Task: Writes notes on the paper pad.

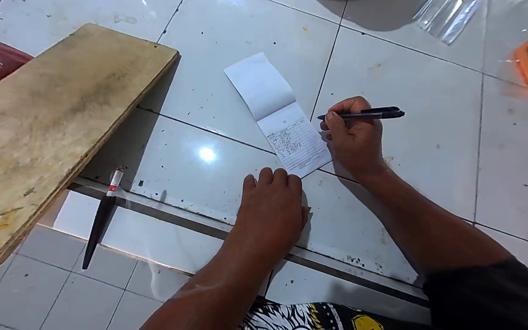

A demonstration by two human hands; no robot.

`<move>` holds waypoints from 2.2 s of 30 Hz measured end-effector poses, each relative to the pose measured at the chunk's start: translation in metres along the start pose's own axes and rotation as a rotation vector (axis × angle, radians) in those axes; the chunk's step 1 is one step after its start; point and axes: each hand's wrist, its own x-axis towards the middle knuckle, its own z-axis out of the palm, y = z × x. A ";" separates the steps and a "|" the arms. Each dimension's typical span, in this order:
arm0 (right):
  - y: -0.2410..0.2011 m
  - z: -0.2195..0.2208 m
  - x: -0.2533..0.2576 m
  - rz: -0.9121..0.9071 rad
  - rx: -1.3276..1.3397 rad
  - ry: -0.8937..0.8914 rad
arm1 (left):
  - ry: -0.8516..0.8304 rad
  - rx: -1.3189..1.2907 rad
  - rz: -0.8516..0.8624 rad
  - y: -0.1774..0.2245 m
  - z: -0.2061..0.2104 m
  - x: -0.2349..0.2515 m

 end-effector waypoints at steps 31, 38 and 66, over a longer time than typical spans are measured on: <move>-0.004 0.010 -0.012 -0.119 0.058 -0.140 | -0.146 0.079 -0.023 0.002 0.000 0.005; -0.002 0.009 -0.012 -0.114 -0.033 -0.150 | -0.149 0.081 -0.025 0.002 0.000 0.005; -0.011 0.024 -0.030 -0.129 0.266 -0.231 | -0.150 0.063 -0.030 0.002 -0.001 0.005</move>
